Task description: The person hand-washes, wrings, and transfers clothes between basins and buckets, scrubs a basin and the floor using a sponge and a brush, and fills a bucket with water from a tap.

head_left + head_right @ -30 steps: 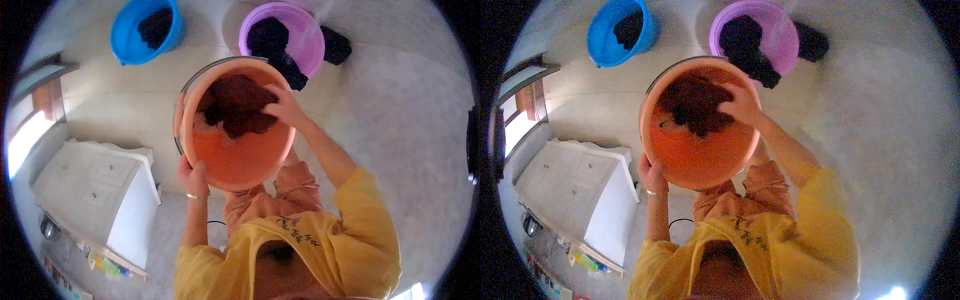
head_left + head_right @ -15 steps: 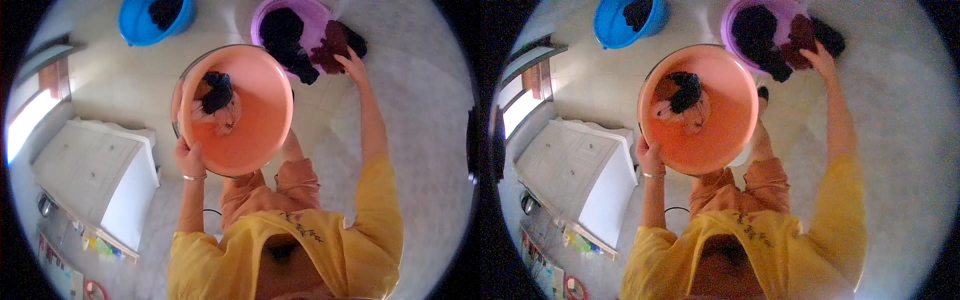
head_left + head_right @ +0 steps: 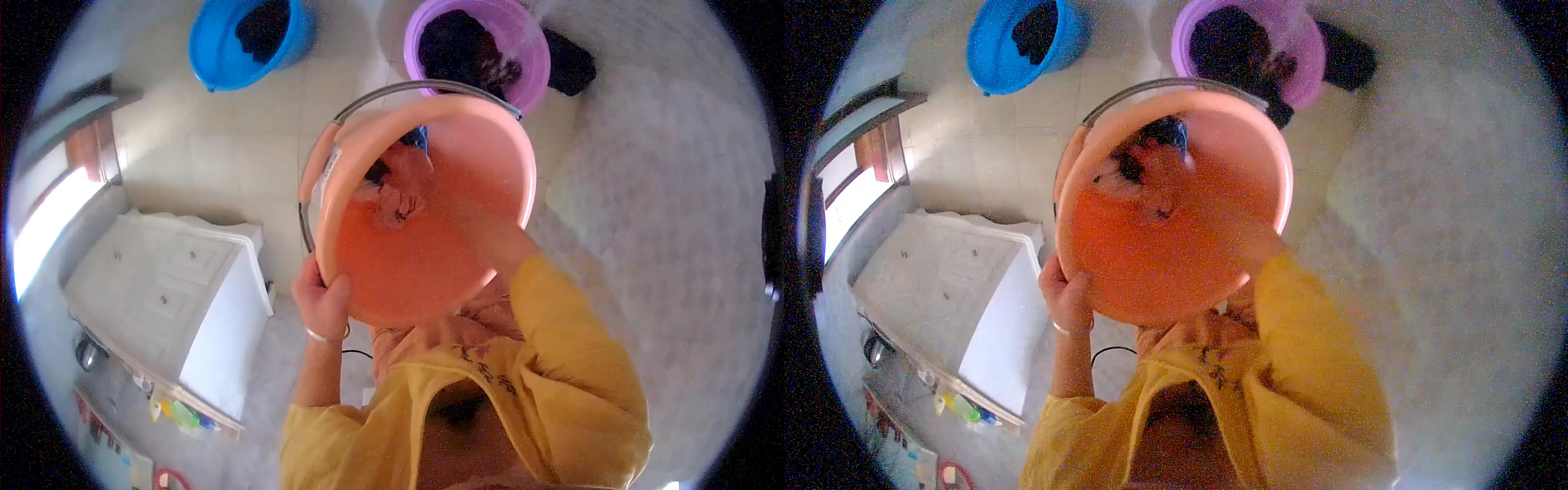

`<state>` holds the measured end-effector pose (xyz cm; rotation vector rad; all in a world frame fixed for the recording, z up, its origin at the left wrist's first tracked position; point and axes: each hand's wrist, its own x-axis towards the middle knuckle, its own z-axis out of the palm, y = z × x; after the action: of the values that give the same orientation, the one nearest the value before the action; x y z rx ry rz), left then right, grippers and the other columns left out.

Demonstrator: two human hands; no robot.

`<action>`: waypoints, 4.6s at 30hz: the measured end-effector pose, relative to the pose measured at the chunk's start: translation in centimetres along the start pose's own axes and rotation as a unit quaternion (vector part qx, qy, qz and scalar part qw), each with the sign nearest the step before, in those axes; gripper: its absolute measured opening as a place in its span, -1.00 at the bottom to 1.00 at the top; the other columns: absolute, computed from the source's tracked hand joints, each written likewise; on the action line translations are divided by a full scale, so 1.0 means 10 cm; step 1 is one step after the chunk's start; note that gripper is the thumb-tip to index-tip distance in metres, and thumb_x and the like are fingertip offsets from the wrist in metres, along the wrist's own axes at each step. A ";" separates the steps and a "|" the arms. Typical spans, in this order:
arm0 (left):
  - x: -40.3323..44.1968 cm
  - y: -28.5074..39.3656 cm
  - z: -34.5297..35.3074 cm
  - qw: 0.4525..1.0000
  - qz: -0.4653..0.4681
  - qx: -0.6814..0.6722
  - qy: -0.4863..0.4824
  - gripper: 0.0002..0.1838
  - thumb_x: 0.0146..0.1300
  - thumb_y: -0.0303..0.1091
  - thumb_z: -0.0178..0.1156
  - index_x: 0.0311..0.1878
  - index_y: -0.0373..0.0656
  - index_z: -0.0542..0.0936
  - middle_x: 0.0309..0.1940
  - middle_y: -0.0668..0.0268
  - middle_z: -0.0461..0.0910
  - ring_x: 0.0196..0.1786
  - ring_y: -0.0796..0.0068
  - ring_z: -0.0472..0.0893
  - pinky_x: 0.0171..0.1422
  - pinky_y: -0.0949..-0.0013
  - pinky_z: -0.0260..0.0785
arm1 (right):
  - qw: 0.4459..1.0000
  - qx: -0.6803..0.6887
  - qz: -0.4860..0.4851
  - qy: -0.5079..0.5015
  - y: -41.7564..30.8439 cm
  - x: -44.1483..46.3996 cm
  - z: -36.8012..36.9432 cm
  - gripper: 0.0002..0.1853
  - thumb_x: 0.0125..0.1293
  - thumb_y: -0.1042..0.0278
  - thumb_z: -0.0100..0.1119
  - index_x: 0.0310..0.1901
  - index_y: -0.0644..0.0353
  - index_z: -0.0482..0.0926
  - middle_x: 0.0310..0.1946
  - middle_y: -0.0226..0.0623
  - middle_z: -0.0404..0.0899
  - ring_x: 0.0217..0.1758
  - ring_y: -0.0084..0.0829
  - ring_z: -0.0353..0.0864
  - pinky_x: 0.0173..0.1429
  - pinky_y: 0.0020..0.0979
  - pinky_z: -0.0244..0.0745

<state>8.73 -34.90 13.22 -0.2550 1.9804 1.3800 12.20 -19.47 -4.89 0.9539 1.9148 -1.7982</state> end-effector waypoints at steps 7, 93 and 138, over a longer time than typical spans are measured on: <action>0.40 -0.37 0.14 0.996 -0.017 0.080 -0.026 -0.78 -0.21 -0.55 -0.03 -0.38 -0.34 0.45 -0.58 0.45 0.38 -0.53 0.70 0.30 -0.46 0.60 0.20 | 0.967 -0.189 -0.168 0.025 -0.05 -0.55 -0.94 -0.49 -0.19 0.42 0.08 -0.06 0.25 0.37 -0.14 -0.09 0.43 -0.04 -0.13 0.37 0.10 -0.27 0.21; -0.03 0.28 0.22 0.996 -0.038 -0.072 0.027 -0.74 -0.16 -0.56 -0.05 -0.30 -0.34 0.43 -0.42 0.40 0.43 -0.40 0.67 0.36 -0.29 0.61 0.23 | 0.885 -0.451 -0.114 -0.004 0.15 0.35 0.23 -0.16 -0.34 0.18 0.29 0.12 -0.10 0.17 0.17 0.02 -0.05 0.16 0.18 0.02 0.13 0.00 0.14; 0.30 0.31 0.29 0.987 0.044 0.137 0.066 -0.80 -0.02 -0.50 0.02 -0.30 -0.38 0.43 -0.44 0.34 0.45 -0.38 0.65 0.38 -0.28 0.58 0.25 | 0.980 -0.152 -0.127 -0.006 0.89 0.26 0.12 -0.59 -0.11 0.55 0.01 -0.11 0.17 0.41 -0.17 -0.20 0.39 -0.03 -0.39 0.31 -0.11 -0.38 0.30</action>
<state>6.16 -30.37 13.05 -0.1369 2.2873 1.1498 16.09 -20.28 -13.37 0.6151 2.3052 -1.5632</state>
